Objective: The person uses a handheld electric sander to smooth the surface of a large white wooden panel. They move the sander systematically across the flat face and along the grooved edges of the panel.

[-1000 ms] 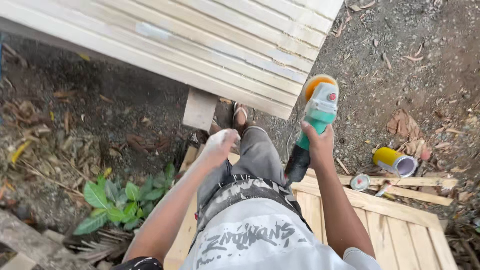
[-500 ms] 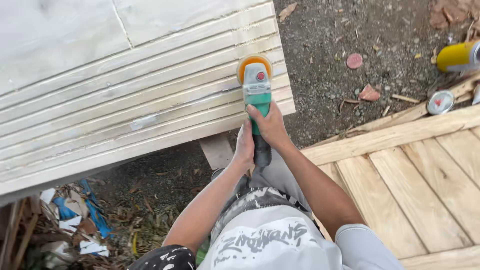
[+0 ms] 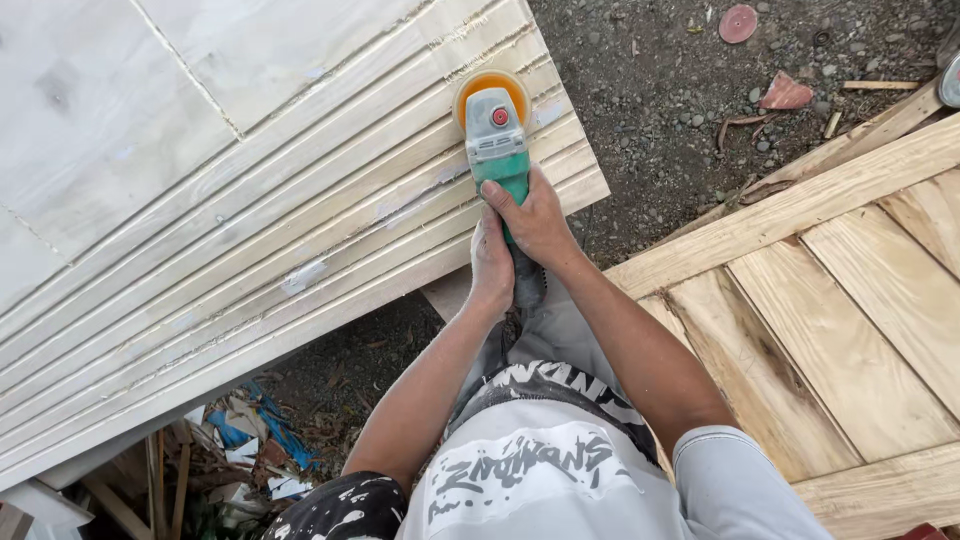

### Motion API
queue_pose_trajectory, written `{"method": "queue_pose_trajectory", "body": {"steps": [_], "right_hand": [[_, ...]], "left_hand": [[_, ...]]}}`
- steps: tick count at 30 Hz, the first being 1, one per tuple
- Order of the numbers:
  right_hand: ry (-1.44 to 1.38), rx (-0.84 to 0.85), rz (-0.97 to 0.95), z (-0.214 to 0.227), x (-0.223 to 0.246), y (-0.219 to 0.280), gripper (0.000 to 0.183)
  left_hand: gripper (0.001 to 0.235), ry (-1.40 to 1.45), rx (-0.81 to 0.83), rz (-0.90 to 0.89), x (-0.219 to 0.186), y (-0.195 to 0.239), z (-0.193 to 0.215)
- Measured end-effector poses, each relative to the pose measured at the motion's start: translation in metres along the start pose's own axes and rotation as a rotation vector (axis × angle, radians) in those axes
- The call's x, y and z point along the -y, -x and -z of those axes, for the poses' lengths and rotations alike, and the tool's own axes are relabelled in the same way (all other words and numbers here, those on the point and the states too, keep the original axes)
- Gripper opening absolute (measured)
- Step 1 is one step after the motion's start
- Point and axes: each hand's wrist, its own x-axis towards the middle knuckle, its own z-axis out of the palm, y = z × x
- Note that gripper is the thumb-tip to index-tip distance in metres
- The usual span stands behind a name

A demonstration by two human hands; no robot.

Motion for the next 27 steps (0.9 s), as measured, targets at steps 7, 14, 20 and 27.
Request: {"method": "queue_pose_trajectory", "body": {"steps": [7, 14, 20, 27], "right_hand": [[0.045, -0.028, 0.066, 0.022, 0.001, -0.029, 0.064], [-0.032, -0.074, -0.008, 0.023, 0.011, -0.033, 0.064], [-0.026, -0.03, -0.08, 0.014, 0.008, -0.028, 0.067], [0.084, 0.042, -0.136, 0.01, 0.007, -0.027, 0.071]], "left_hand": [[0.075, 0.0, -0.014, -0.01, -0.003, -0.034, -0.025], [0.074, 0.0, 0.054, 0.067, -0.013, -0.046, -0.025], [0.076, -0.078, 0.037, 0.06, -0.02, -0.037, -0.017], [0.08, -0.099, 0.015, 0.058, -0.023, -0.027, -0.016]]}}
